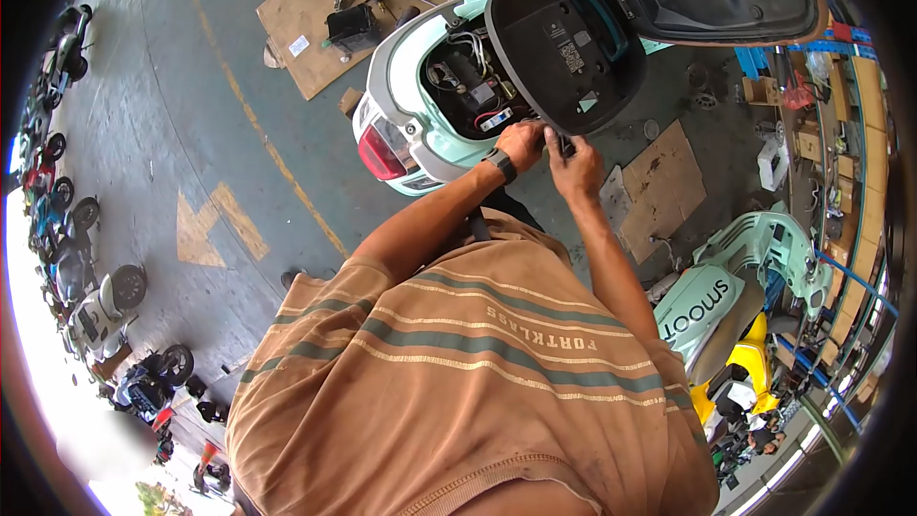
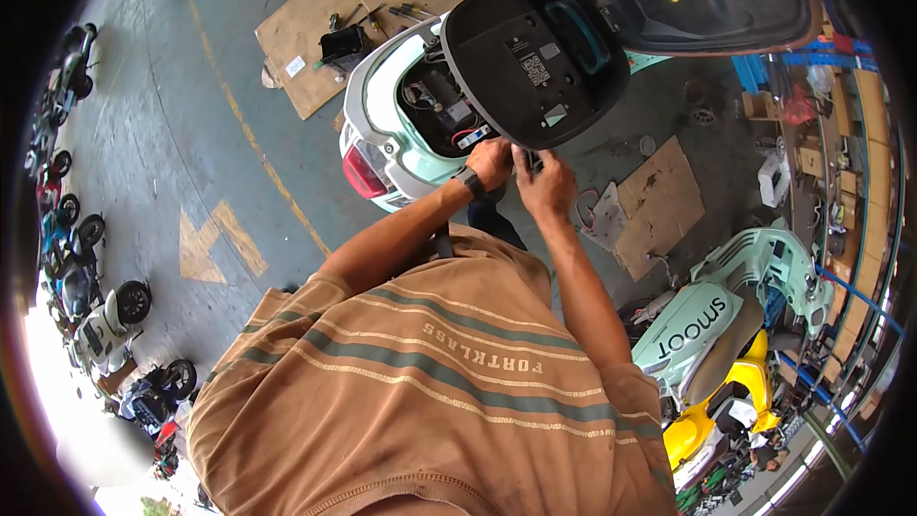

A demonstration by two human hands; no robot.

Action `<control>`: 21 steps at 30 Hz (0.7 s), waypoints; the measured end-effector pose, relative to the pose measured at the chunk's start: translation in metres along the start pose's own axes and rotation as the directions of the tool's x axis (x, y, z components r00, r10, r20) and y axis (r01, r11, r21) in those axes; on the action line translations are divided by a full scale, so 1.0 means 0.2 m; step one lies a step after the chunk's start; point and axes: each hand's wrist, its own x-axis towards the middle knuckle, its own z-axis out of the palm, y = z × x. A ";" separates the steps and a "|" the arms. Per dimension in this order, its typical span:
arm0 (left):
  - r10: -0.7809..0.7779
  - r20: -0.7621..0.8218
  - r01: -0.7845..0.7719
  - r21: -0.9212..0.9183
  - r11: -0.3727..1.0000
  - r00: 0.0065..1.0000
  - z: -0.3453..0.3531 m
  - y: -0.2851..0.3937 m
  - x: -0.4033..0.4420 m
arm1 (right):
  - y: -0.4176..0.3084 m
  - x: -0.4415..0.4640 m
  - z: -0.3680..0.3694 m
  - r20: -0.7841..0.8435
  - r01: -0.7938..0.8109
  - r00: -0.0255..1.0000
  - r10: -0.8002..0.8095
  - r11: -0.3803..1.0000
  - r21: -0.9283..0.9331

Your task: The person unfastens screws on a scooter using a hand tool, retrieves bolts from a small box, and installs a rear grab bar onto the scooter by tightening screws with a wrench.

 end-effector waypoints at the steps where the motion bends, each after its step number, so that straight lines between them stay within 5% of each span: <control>1: 0.000 -0.001 0.000 0.001 1.000 1.000 -0.02 -0.01 0.00 | 0.03 0.01 -0.05 0.020 0.148 0.989 -0.150 0.987 0.066; 3: 0.133 -0.092 -0.116 0.178 0.977 0.987 -0.09 -0.05 -0.03 | 0.11 0.04 -0.09 0.056 0.169 0.983 -0.174 0.982 0.090; 5: -0.055 -0.154 0.125 0.489 0.863 0.987 -0.23 -0.18 -0.08 | 0.15 0.05 -0.11 0.114 0.207 0.970 -0.213 0.976 0.065; 8: -0.172 -0.416 0.395 0.539 0.744 0.893 -0.48 -0.34 -0.12 | 0.13 0.04 -0.14 0.163 0.192 0.967 -0.198 0.980 0.052; 16: -0.404 -0.209 0.398 0.787 0.471 0.891 -0.51 -0.46 -0.07 | 0.14 0.00 -0.15 0.137 0.146 0.977 -0.163 0.982 0.122; 21: -0.444 -0.168 0.401 0.763 0.507 0.880 -0.54 -0.40 -0.02 | 0.15 -0.05 -0.18 0.083 0.129 0.987 -0.140 0.983 0.127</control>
